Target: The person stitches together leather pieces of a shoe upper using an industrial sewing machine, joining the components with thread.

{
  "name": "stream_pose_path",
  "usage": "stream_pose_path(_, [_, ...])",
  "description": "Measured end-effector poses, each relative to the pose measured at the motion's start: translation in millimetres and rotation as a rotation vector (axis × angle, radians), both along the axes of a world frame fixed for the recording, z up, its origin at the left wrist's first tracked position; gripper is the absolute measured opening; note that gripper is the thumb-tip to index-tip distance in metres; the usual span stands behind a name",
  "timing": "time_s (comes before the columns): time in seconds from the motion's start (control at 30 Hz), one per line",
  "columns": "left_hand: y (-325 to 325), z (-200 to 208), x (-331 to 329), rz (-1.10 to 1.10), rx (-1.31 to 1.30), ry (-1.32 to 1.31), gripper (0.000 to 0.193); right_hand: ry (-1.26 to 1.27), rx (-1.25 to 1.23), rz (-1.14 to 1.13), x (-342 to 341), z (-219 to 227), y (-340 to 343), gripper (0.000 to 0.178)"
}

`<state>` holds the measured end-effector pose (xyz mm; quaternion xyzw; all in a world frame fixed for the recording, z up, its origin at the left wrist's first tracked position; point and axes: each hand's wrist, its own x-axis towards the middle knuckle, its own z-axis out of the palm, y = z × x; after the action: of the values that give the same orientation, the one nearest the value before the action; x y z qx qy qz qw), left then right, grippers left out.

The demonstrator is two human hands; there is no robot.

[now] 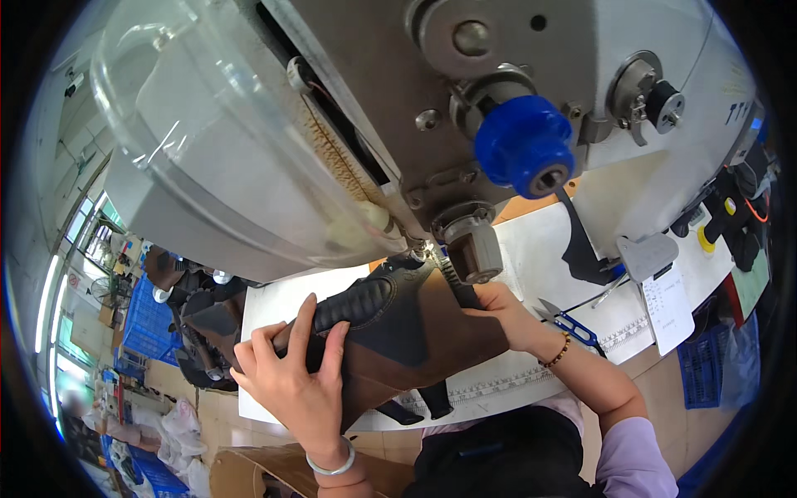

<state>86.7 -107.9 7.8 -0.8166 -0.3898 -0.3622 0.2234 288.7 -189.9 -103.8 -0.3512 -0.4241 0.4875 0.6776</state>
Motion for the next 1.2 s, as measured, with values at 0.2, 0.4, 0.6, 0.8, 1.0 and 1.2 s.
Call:
stream_pose_path(0.2, [-19.0, -2.8, 7.2, 0.139, 0.072, 0.028, 0.038, 0.084, -0.086, 0.047, 5.6, 6.3, -3.0, 0.022])
stream_pose_path(0.4, [-15.3, 1.6, 7.7, 0.141, 0.074, 0.042, 0.036, 0.173, -0.049, 0.064, 3.4, -6.2, -1.7, 0.021])
stream_pose_path(0.6, [-12.7, 3.6, 9.0, 0.147, 0.074, 0.041, 0.035, 0.190, -0.031, 0.038, -2.5, -0.2, -0.1, 0.023])
stream_pose_path(0.8, [-1.1, 6.8, 10.0, 0.088, 0.061, 0.028, 0.034, 0.157, -0.037, -0.007, -6.8, -2.0, -1.3, 0.026])
stream_pose_path(1.0, [13.8, 5.5, 5.0, 0.009, 0.030, 0.012, 0.035, 0.095, -0.003, -0.108, -13.5, 3.5, -0.9, 0.026])
stream_pose_path(1.2, [19.6, 3.6, 8.4, -0.025, 0.013, -0.009, 0.034, -0.037, 0.015, -0.114, -9.1, -1.9, 2.3, 0.024])
